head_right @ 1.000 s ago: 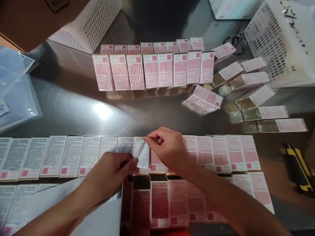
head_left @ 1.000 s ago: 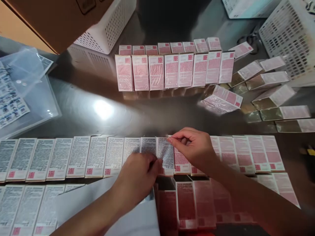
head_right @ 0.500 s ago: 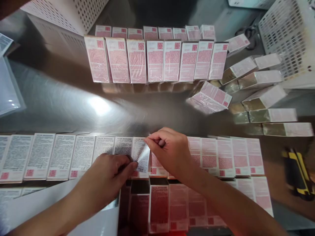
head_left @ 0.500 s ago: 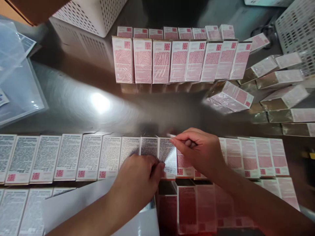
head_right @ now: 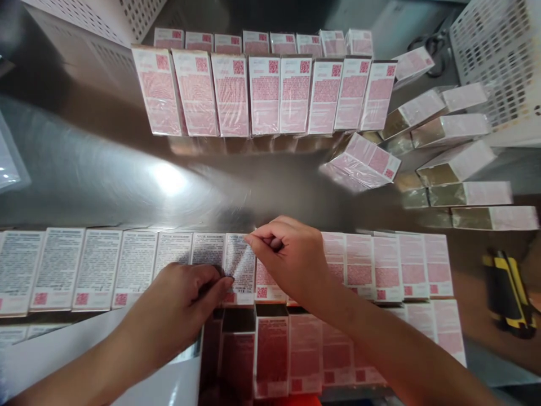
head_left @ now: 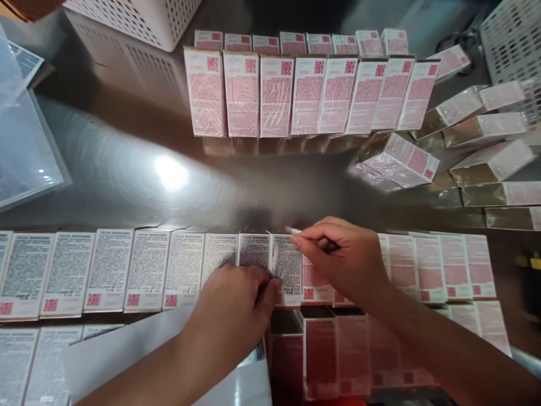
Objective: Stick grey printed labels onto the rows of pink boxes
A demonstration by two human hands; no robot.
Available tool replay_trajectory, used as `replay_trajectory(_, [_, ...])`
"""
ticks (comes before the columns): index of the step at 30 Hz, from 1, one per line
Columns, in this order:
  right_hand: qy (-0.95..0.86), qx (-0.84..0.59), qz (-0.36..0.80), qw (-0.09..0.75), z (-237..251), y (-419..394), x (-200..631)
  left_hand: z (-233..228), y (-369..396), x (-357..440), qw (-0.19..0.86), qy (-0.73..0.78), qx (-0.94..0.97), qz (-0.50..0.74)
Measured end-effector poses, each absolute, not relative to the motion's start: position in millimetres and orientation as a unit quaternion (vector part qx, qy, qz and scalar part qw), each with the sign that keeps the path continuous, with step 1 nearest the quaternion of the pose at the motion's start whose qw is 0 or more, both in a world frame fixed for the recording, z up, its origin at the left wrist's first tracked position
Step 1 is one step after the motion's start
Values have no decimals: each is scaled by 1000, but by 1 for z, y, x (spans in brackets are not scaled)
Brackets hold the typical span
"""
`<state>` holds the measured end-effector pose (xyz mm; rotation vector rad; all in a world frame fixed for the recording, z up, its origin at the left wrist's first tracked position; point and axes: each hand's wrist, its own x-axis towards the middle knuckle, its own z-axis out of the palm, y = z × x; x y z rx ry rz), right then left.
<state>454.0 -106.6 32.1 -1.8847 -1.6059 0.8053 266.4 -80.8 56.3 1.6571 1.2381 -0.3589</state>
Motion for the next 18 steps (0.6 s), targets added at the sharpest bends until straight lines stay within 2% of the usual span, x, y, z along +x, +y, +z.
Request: replay_trajectory(18, [-589, -699, 307, 265, 33, -107, 454, 54, -80, 268, 497, 511, 680, -168])
